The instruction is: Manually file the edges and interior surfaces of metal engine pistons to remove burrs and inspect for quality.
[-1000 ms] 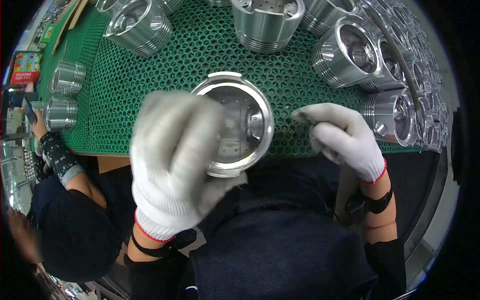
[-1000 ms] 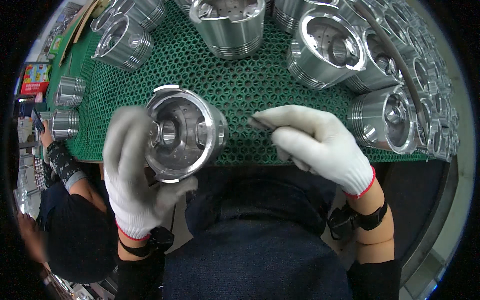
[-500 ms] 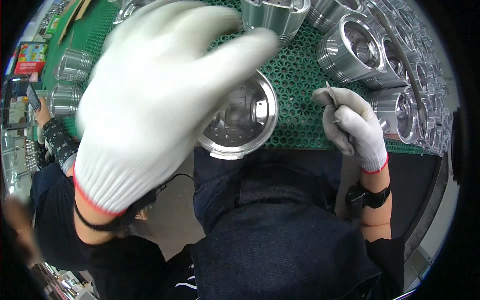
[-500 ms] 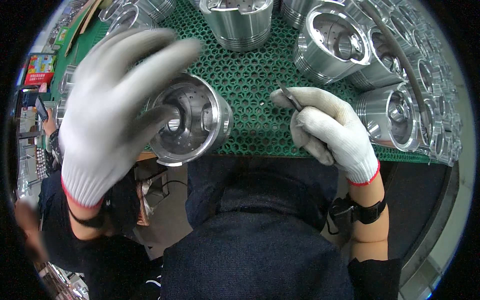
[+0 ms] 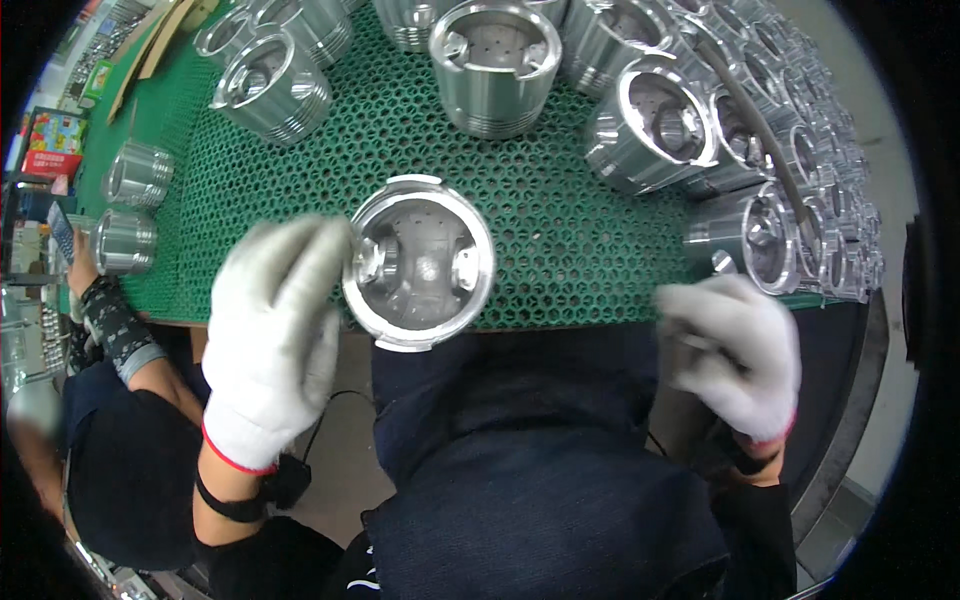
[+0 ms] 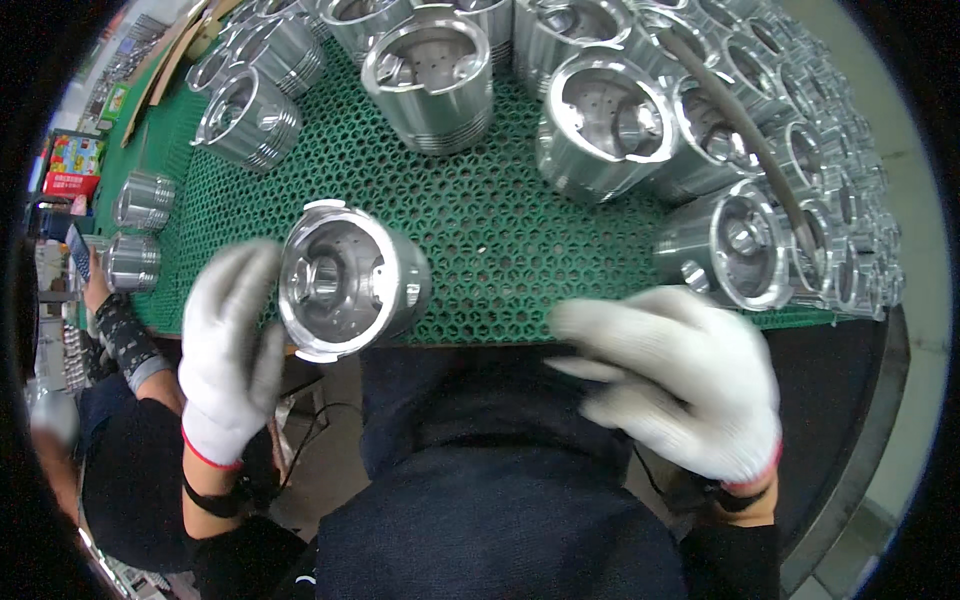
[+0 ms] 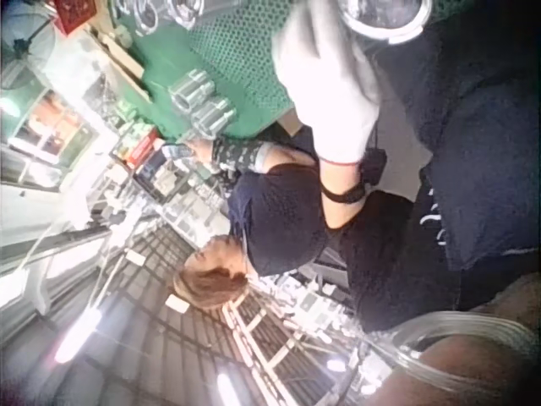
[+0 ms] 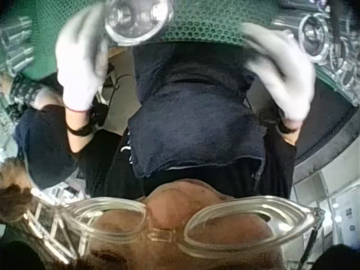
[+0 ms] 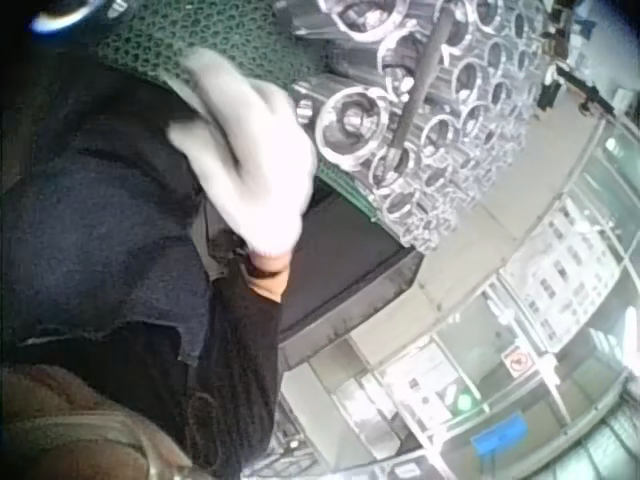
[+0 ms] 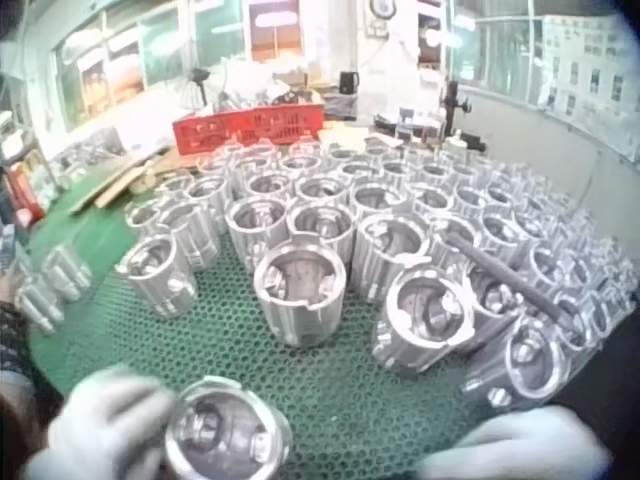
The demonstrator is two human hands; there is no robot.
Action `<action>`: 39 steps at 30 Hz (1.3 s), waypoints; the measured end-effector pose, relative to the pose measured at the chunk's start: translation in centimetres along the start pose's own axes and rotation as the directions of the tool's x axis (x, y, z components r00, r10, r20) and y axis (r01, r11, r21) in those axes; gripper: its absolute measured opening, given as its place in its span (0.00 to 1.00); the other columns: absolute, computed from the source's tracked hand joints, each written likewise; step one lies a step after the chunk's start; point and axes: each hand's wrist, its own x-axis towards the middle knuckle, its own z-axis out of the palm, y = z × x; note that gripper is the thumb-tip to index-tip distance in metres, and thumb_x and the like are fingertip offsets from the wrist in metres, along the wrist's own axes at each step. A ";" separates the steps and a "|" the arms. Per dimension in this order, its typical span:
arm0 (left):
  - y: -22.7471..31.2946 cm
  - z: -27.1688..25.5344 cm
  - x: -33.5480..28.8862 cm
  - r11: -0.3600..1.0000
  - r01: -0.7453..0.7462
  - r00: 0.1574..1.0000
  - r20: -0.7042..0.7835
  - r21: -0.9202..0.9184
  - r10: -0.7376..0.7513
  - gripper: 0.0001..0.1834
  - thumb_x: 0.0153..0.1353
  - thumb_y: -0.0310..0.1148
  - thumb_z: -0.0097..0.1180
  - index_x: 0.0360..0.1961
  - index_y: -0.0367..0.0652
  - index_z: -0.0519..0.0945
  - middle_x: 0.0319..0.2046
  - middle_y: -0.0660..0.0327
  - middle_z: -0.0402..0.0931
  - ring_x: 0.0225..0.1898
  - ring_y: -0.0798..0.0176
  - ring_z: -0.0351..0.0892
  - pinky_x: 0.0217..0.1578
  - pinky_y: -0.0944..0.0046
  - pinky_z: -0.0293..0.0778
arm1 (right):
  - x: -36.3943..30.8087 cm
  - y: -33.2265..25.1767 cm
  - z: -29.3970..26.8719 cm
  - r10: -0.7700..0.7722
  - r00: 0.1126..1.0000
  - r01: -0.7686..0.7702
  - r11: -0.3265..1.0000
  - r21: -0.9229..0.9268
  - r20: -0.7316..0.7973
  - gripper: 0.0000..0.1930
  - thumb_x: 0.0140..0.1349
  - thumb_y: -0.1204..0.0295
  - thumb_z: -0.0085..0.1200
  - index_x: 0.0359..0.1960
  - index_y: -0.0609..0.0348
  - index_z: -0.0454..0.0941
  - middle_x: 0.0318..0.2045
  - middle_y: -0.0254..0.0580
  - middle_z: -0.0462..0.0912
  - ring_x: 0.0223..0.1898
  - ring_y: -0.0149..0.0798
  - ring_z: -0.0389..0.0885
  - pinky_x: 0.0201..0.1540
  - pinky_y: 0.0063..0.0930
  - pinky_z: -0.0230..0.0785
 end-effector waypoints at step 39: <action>2.7 6.8 1.1 0.863 0.002 0.968 -0.215 -0.505 -0.128 0.18 0.50 0.45 0.66 0.32 0.41 0.80 0.56 0.29 0.65 0.53 0.32 0.73 0.54 0.47 0.69 | -1.4 7.6 -10.7 0.004 0.942 -0.289 0.518 -0.805 -0.336 0.22 0.59 0.70 0.55 0.57 0.52 0.72 0.47 0.47 0.80 0.45 0.46 0.81 0.48 0.36 0.73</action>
